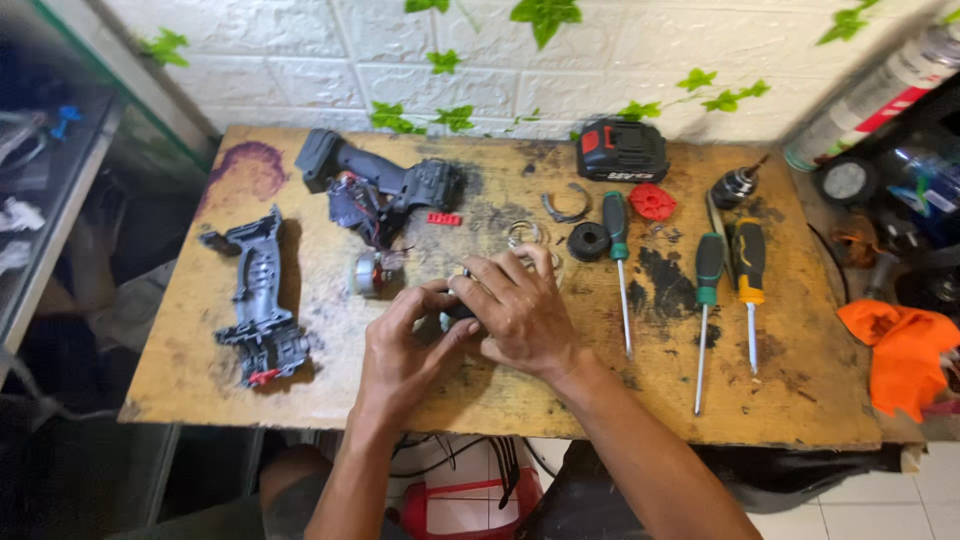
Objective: The person assembles a small cylindrical motor component by hand, inserting a spring and a metal shaft into the housing. They rotate and press the parts together to fit them securely on a cluttered workbench.
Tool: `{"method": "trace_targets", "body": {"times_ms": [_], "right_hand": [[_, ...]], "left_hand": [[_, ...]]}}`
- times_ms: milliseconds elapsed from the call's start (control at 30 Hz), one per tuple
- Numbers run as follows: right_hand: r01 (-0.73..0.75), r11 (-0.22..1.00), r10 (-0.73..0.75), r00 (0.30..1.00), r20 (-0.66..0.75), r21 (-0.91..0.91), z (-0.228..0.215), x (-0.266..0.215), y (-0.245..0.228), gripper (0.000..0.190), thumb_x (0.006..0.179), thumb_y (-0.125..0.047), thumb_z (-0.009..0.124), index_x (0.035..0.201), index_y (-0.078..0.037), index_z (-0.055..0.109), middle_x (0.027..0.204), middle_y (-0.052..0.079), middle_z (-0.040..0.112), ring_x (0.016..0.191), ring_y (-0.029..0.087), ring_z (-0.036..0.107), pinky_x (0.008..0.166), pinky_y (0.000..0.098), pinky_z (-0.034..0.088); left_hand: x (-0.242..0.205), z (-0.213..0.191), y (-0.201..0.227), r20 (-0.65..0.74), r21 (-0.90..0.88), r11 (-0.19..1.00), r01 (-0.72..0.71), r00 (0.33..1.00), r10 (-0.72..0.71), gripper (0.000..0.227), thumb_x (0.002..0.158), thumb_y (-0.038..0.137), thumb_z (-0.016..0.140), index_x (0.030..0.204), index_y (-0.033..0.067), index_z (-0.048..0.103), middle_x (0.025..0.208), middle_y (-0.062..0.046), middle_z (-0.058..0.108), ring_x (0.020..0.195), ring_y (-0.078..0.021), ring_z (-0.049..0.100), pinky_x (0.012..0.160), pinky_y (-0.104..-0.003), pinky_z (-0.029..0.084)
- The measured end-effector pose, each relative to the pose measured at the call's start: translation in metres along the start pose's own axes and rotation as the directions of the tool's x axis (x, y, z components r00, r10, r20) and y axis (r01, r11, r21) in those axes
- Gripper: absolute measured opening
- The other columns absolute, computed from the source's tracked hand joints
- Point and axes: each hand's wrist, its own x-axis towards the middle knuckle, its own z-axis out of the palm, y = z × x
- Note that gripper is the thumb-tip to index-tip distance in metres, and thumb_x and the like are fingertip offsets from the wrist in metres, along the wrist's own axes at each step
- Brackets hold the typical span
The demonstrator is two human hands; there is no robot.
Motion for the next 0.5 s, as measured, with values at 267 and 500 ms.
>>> {"method": "trace_targets", "body": {"times_ms": [267,500], "right_hand": [[-0.044,0.997,0.042,0.999,0.024,0.061,0.001,0.003,0.002,0.054,0.06,-0.022,0.073,0.113,-0.014,0.067,0.109,0.006,0.066,0.097,0.025,0.06,0.096,0.0485,0.038],[-0.032,0.999,0.032,0.999,0.017,0.008,0.0,0.004,0.0,0.048,0.066,-0.028,0.069,0.112,-0.016,0.068,0.111,0.006,0.065,0.097,0.024,0.06,0.095,0.0465,0.039]], "left_hand": [[0.007,-0.005,0.005,0.126,-0.086,0.99,0.109,0.987,-0.097,0.037,0.073,0.02,0.092,0.1,0.0064,0.07,0.094,-0.018,0.078,0.087,-0.0391,0.076,0.076,-0.05,0.059],[0.004,-0.002,-0.008,0.108,-0.12,0.982,0.144,0.985,-0.132,0.032,0.077,0.022,0.091,0.096,0.0065,0.07,0.098,-0.018,0.078,0.091,-0.0381,0.076,0.077,-0.047,0.059]]}}
